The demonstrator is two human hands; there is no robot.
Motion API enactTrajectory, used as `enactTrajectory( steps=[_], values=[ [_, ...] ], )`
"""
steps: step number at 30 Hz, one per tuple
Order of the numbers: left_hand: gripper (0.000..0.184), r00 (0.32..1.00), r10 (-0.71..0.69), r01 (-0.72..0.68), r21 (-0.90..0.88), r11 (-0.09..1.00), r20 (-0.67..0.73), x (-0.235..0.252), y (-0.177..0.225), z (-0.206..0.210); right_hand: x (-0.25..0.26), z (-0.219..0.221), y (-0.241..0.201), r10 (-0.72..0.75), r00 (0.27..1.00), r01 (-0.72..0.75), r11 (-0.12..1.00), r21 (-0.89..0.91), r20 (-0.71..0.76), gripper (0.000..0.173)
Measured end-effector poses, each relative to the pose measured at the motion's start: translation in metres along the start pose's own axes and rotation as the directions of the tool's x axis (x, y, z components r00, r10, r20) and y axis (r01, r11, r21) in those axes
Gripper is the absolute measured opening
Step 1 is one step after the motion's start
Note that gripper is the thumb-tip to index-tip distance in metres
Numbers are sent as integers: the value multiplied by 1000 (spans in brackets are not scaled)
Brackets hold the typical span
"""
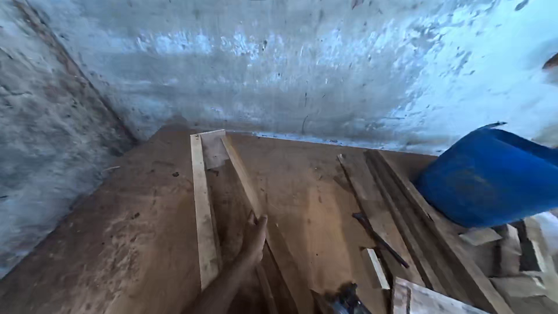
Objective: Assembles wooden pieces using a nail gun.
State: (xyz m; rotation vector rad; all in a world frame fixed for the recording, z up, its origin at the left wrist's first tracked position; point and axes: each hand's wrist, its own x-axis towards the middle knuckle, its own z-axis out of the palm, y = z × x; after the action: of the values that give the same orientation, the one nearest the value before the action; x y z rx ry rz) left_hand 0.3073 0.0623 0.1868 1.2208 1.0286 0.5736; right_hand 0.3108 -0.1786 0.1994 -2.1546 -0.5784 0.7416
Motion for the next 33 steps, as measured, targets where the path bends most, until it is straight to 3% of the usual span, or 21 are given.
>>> enactTrajectory(
  steps=[5, 9, 12, 15, 19, 21, 23, 26, 29, 33],
  values=[
    [42, 999, 1, -1, 6, 1000, -47, 4, 1, -8, 1, 15, 0, -25, 999, 24, 999, -44, -23, 57],
    [48, 999, 5, -7, -44, 999, -50, 11, -4, -15, 2, 29, -14, 56, 998, -53, 994, -93, 30, 65],
    [87, 1000, 26, -26, -65, 998, 6, 1, -8, -15, -2, 39, -18, 58, 998, -57, 992, -111, 4, 69],
    [113, 1000, 28, -27, 92, 995, -12, -6, -13, -14, 1, 42, -15, -3, 1000, 2, 995, -99, -5, 74],
    [104, 1000, 23, -26, 225, 974, 15, -10, -14, -19, 13, 25, 7, -257, 956, 206, 931, 302, 140, 47],
    [91, 997, 63, -70, 246, 967, 39, -8, -16, -20, 5, 16, 31, -285, 928, 153, 879, 452, 239, 45],
    [90, 995, 97, -102, 172, 980, 37, 9, -29, -18, -11, 13, 57, -262, 924, 94, 862, 498, 279, 47],
    [97, 993, 114, -118, 167, 979, 30, 14, -29, -17, -26, 20, 76, -288, 936, 140, 831, 539, 202, 44],
    [97, 994, 107, -107, 131, 986, 14, 12, -27, -16, -27, 31, 83, -303, 943, 181, 813, 553, 136, 38],
    [91, 997, 78, -78, 184, 980, 8, 19, -31, -19, -26, 34, 83, -307, 938, 178, 823, 539, 159, 33]
  ],
)
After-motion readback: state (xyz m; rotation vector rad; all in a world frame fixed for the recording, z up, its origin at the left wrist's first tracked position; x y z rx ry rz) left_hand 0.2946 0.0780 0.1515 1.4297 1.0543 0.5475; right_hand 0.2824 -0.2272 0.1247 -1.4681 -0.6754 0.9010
